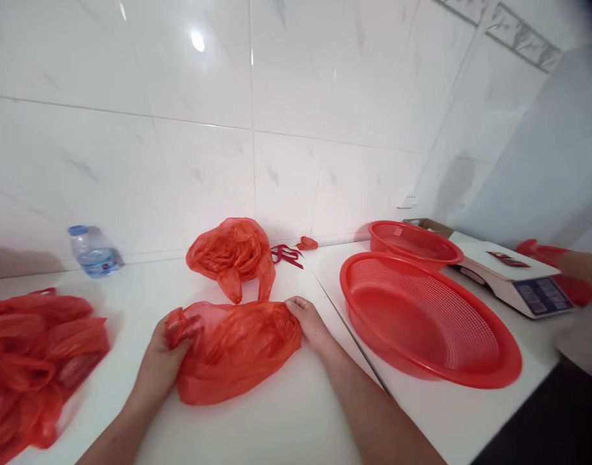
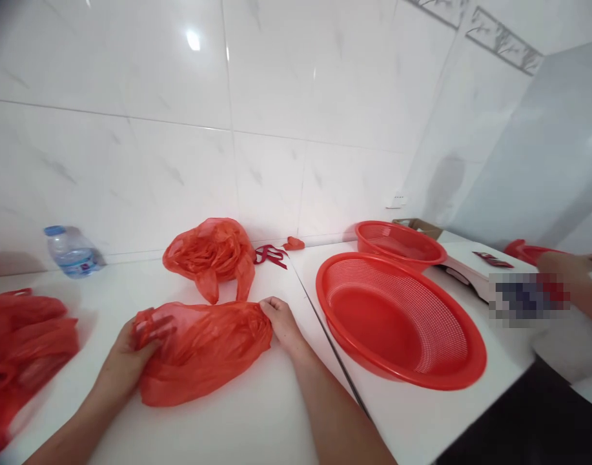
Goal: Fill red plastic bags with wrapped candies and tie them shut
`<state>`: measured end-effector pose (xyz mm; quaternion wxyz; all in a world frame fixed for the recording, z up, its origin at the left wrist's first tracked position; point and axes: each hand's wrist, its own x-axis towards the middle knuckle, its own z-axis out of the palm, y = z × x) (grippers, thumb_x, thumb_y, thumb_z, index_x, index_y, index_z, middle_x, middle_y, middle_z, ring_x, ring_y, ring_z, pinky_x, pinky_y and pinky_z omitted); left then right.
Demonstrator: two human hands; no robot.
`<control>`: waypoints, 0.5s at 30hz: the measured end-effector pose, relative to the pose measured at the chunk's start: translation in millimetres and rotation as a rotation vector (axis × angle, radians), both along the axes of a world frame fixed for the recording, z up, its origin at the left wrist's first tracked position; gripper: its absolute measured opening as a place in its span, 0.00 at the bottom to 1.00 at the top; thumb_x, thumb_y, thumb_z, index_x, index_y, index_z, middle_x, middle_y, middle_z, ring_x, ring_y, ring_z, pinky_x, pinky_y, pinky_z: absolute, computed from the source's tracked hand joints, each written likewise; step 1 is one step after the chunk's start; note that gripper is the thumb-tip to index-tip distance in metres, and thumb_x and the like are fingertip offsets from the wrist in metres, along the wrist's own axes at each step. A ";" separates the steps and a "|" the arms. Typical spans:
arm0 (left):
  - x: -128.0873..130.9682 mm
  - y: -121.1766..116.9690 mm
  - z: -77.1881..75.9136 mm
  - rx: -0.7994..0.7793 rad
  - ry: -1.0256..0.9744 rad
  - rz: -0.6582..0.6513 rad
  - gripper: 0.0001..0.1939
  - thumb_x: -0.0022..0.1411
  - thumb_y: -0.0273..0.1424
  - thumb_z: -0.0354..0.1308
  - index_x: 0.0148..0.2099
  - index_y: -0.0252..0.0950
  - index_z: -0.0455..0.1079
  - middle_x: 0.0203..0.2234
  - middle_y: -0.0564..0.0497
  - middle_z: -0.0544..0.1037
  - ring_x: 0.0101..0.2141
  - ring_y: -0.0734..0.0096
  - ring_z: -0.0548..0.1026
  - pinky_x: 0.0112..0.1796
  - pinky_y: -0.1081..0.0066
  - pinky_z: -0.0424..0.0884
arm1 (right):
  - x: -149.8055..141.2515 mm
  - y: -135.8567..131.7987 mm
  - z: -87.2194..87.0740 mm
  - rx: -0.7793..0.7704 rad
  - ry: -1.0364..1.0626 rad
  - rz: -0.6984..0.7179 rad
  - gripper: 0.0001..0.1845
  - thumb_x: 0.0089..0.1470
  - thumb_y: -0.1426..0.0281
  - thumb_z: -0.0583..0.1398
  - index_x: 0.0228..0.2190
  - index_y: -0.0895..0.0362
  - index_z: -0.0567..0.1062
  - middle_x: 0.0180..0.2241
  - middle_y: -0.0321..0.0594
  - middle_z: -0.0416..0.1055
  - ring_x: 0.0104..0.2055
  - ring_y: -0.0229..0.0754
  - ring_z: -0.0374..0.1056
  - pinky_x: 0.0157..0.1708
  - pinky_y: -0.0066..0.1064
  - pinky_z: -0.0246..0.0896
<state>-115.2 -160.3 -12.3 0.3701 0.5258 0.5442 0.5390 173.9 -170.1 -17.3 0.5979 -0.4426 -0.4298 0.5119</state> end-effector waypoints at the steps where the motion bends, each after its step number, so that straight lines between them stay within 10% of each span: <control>1: -0.4 1.0 -0.4 -0.017 -0.008 -0.009 0.32 0.47 0.33 0.60 0.56 0.45 0.60 0.48 0.48 0.72 0.46 0.58 0.73 0.42 0.61 0.74 | 0.5 0.6 -0.7 0.000 -0.008 -0.002 0.15 0.44 0.58 0.64 0.24 0.57 0.71 0.23 0.32 0.68 0.25 0.35 0.61 0.28 0.28 0.56; 15: 2.9 -5.7 6.9 -0.083 -0.054 -0.055 0.25 0.48 0.32 0.59 0.51 0.41 0.64 0.41 0.49 0.76 0.40 0.58 0.76 0.34 0.65 0.75 | 1.2 -19.1 5.9 -0.024 -0.205 -0.061 0.15 0.49 0.55 0.59 0.28 0.55 0.73 0.27 0.36 0.71 0.29 0.40 0.65 0.31 0.31 0.61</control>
